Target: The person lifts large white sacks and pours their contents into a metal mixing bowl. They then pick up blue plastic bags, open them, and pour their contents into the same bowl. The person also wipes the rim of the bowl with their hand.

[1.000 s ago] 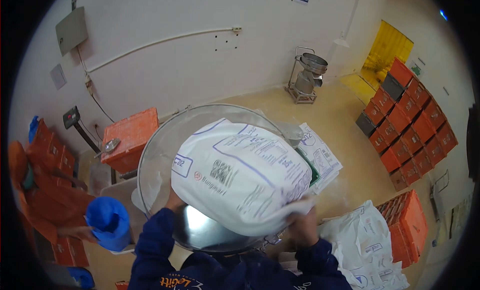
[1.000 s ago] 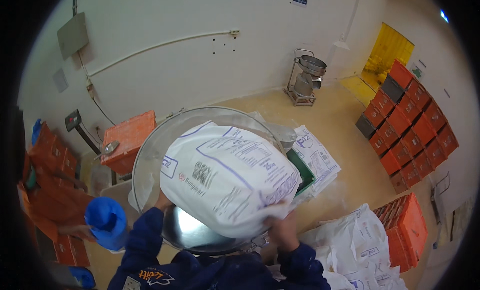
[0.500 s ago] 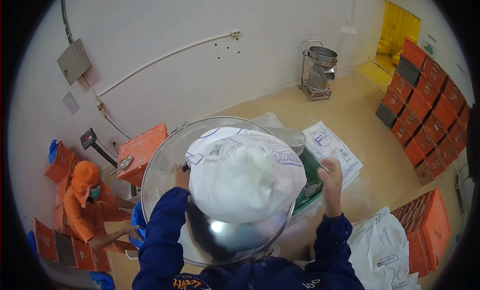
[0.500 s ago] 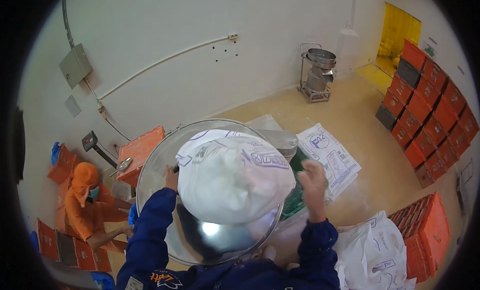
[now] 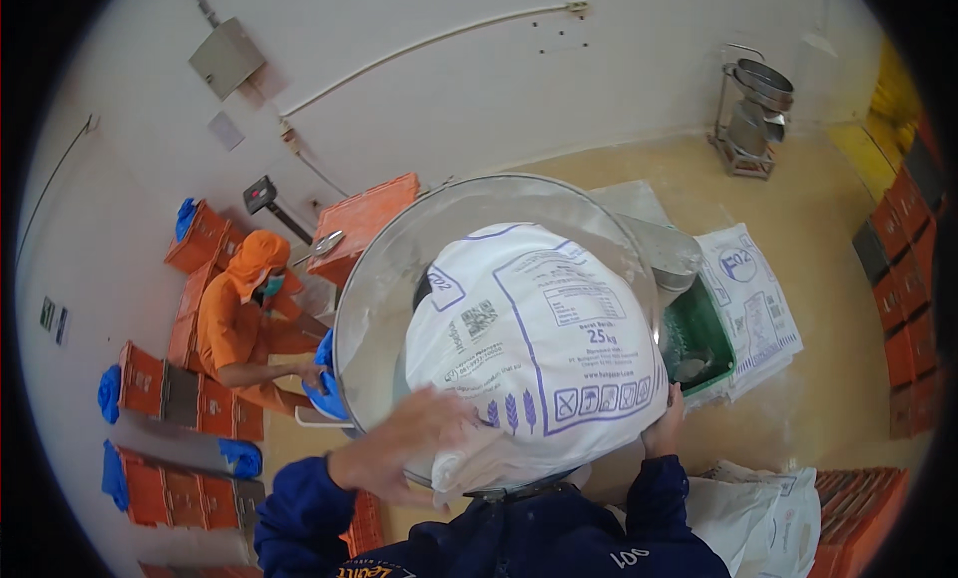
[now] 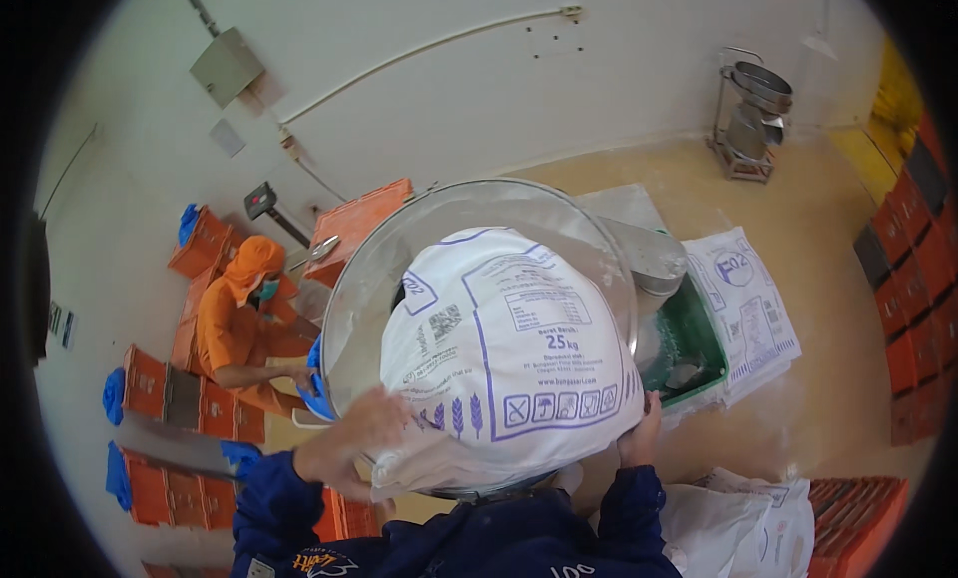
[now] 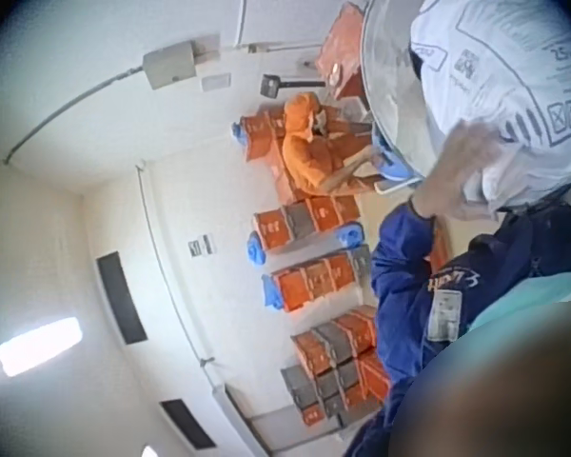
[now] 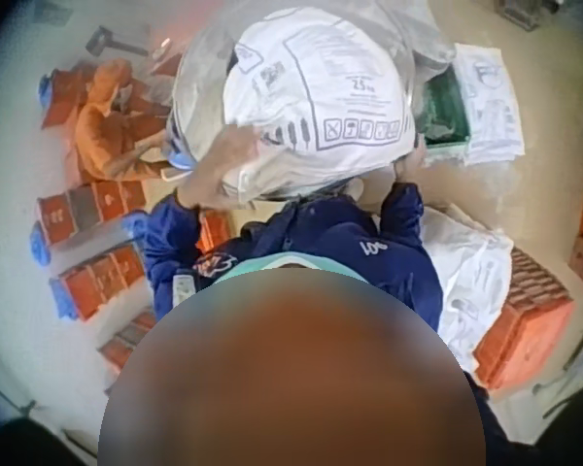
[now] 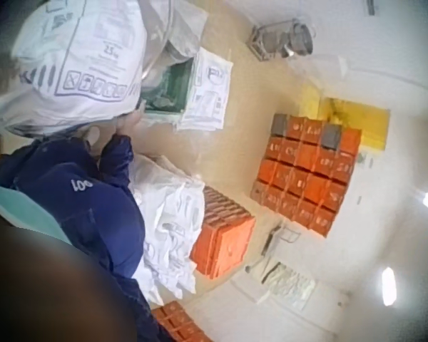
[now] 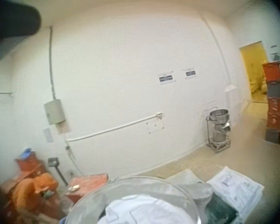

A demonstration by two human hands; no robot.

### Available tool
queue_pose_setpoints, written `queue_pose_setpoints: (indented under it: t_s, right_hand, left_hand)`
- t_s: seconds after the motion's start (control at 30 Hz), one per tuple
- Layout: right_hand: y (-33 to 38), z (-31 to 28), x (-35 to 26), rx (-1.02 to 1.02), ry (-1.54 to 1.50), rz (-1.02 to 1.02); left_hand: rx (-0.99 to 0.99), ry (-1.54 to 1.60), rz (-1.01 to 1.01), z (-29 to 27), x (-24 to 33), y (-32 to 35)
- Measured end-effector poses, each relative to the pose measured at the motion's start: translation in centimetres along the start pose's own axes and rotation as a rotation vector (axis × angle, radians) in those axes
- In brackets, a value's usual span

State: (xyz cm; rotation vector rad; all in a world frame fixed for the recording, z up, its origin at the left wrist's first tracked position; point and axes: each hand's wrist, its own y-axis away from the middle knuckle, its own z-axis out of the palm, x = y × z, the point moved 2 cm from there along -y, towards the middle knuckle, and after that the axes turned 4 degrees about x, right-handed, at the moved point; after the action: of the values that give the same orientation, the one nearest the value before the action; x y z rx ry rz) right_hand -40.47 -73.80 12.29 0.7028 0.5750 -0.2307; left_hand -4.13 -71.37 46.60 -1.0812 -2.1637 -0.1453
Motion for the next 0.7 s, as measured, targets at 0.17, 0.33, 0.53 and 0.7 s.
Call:
queue_pose_setpoints:
  t_s: [0.17, 0.33, 0.53, 0.7]
  right_hand:
    - [-1.7, -2.5, 1.7, -0.153, -0.065, -0.154]
    - [0.5, -2.5, 2.2, 0.141, -0.080, -0.280]
    - [-0.4, -9.5, 2.5, -0.196, 0.064, -0.492]
    - [9.7, 2.8, -3.8, 0.060, -0.070, -0.284]
  left_hand:
    - [0.220, 0.093, 0.381, 3.6, 1.0, 0.4]
    - [0.469, 0.309, 0.406, 4.4, -1.9, 3.5]
    - [0.697, 0.557, 0.205, 5.1, -4.0, 5.8]
    - [1.171, 1.273, -0.173, 3.6, -8.8, 6.0]
